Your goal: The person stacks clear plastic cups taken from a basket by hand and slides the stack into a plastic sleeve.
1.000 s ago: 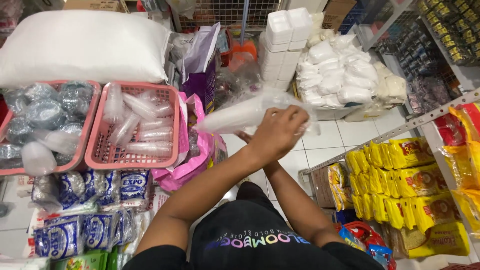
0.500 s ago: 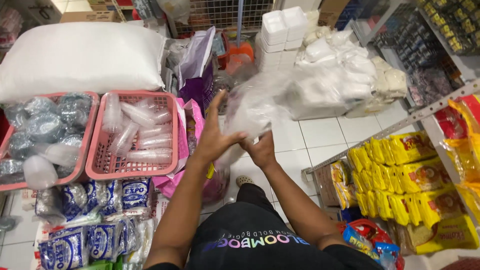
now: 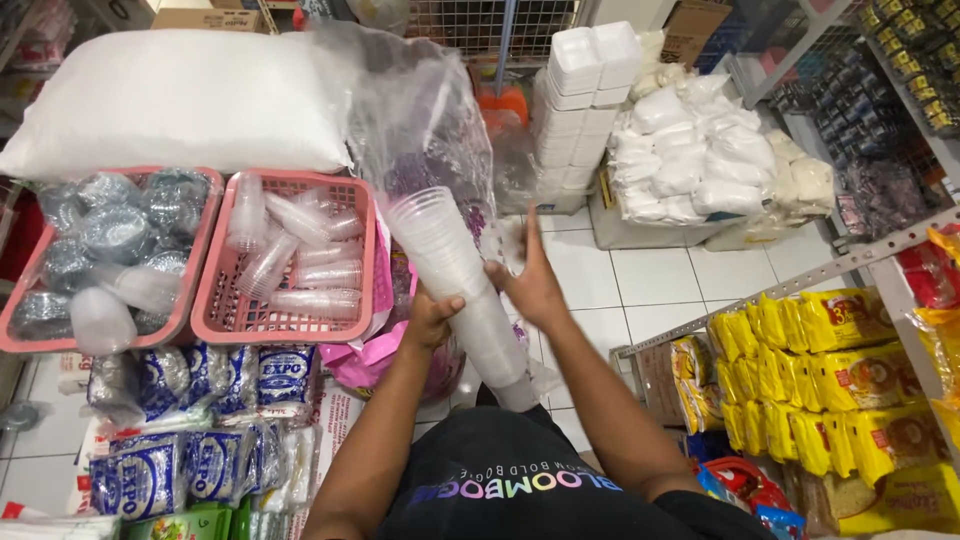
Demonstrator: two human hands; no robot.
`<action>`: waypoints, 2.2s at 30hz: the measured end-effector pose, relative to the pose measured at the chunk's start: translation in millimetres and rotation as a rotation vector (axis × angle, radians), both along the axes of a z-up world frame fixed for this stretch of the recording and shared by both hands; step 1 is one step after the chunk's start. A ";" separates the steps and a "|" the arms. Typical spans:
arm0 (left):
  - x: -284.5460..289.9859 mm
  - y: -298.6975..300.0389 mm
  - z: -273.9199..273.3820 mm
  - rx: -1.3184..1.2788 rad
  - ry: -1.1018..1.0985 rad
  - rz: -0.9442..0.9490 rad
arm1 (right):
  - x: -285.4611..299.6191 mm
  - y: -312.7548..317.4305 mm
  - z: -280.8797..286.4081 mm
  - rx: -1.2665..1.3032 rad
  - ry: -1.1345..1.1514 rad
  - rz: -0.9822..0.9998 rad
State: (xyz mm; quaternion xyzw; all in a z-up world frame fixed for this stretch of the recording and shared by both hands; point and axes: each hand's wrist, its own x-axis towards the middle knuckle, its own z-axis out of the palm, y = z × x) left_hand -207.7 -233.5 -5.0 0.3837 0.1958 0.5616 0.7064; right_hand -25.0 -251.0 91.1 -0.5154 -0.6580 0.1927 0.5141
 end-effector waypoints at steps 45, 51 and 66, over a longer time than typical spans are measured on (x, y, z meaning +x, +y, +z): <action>-168.3 -4.1 162.0 0.408 1.171 1.389 | -13.3 198.3 57.6 -0.138 -0.805 1.400; -28.1 -50.5 125.4 0.393 2.465 0.755 | -20.6 209.2 80.5 0.055 -1.018 1.685; 76.5 -252.4 44.7 -0.275 -0.236 0.569 | -193.1 116.4 87.2 1.839 -0.579 1.770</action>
